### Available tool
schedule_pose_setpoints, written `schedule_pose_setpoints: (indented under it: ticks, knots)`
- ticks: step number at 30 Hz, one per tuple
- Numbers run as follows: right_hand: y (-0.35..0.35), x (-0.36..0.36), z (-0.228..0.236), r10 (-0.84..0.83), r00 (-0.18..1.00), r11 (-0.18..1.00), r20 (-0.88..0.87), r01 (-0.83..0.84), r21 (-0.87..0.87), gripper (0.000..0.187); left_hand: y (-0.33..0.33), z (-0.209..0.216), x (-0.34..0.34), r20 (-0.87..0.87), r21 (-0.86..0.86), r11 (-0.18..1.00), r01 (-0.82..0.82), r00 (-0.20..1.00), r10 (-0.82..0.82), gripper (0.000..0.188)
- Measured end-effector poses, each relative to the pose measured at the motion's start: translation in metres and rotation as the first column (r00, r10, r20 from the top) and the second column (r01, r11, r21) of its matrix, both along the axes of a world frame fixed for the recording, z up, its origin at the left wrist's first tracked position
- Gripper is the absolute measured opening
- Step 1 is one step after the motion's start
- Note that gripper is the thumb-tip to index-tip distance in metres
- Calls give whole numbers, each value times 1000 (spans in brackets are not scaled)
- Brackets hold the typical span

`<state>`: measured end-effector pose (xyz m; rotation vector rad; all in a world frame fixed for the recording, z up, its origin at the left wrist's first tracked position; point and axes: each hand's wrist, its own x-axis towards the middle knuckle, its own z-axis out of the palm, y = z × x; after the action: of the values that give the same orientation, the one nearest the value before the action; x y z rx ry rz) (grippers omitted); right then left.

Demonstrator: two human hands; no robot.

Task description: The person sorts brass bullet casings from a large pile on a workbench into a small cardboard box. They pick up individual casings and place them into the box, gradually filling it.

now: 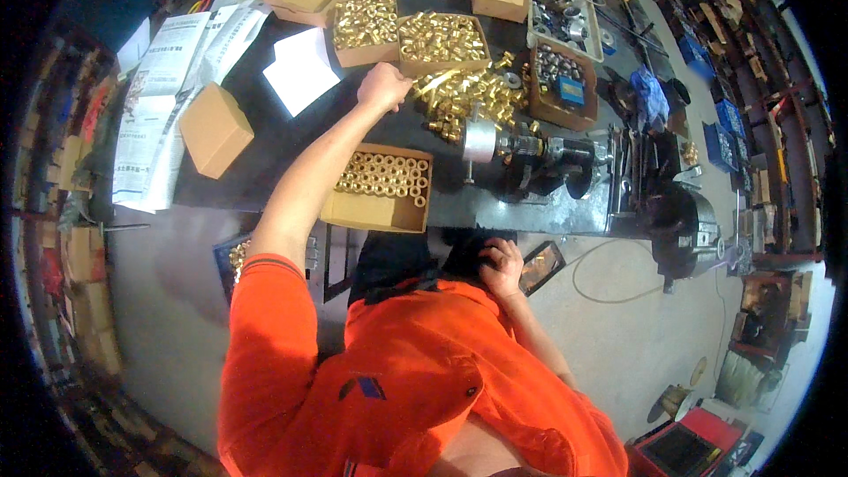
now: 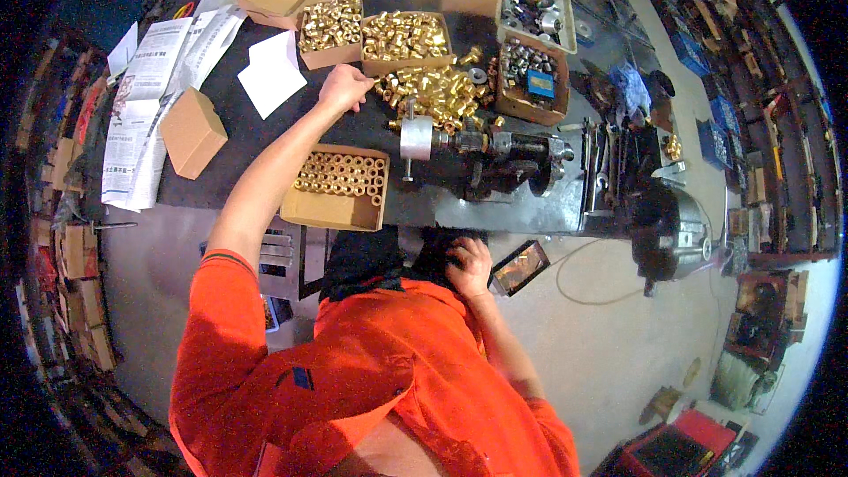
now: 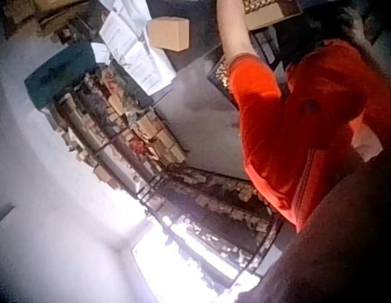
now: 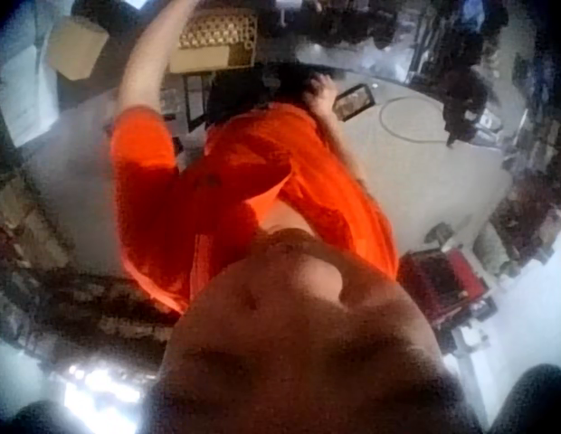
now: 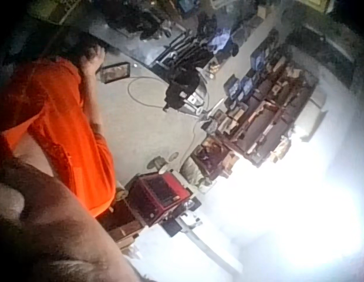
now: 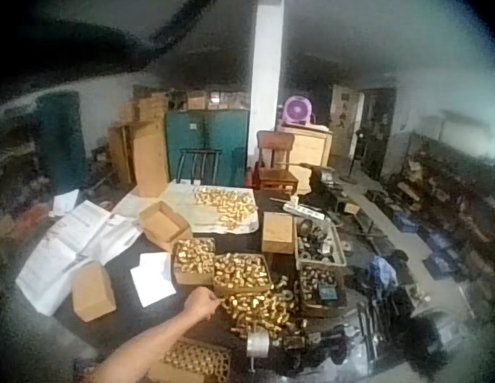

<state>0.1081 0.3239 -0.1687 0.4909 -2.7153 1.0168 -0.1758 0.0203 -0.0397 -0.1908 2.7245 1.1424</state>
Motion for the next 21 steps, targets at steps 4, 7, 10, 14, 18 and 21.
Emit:
schedule_pose_setpoints:
  ticks: [4,7,10,14,18,21]
  knots:
    - [-1,0,0,-1,1000,1000,6,1,-6,21,-8,-18,-7,-22,181,979,-94,995,99,28]
    - [-1,-1,3,3,999,1000,32,-2,-24,21,-6,-19,-10,17,275,955,-115,993,115,24]
    - [-1,-2,-2,3,1000,1000,-12,-3,-24,20,-4,-18,-10,65,378,906,-188,982,177,19]
    - [-1,-2,3,2,1000,999,21,-1,-41,20,-4,-19,-12,84,491,839,-235,971,223,15]
    - [-1,-4,0,6,1000,999,6,-6,-33,21,-14,-21,-10,-23,507,852,-132,986,166,13]
    - [-1,-3,-3,3,1000,999,3,-3,-41,20,-24,0,7,-191,236,972,18,981,28,18]
